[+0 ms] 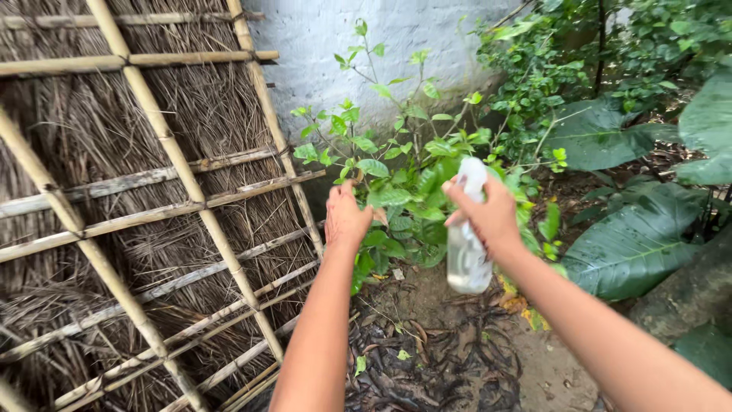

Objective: The person uses a spray bottle to spray liquid onto the leaves of a plant by hand, moving the bottle and their hands to cover different sections of the bush.

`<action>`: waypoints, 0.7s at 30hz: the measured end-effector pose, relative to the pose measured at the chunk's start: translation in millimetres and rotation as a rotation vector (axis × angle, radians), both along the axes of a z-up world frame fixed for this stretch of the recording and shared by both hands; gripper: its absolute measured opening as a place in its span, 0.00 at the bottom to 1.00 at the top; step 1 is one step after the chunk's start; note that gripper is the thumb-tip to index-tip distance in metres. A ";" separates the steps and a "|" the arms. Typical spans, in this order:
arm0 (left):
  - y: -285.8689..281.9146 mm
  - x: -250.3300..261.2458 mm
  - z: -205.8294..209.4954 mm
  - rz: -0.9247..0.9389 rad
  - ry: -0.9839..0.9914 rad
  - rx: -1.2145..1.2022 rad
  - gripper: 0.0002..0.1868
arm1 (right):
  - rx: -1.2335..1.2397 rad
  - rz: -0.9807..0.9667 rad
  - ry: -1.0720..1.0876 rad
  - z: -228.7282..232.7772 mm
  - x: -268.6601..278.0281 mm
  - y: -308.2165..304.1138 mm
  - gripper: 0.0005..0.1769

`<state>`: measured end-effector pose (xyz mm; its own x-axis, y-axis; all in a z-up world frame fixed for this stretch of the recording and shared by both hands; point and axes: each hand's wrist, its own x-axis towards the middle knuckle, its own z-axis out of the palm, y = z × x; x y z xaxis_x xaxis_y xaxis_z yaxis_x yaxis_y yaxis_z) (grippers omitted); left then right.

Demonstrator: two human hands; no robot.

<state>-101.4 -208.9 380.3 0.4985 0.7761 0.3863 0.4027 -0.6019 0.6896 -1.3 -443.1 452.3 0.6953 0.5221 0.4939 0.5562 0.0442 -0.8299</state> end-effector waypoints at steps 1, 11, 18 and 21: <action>-13.9 -6.9 11.7 0.006 0.007 0.018 0.38 | -0.007 -0.034 -0.035 6.9 4.1 -15.0 0.19; -170.2 -86.3 71.5 0.097 0.161 0.230 0.51 | 0.049 -0.289 -0.132 22.2 -27.0 -209.5 0.13; -303.8 -127.2 91.3 0.048 0.221 0.338 0.53 | -0.193 -0.456 -0.438 23.0 -48.7 -356.0 0.14; -340.9 -137.8 98.4 0.048 0.253 0.415 0.53 | -0.226 -0.555 -0.609 27.1 -51.1 -396.5 0.17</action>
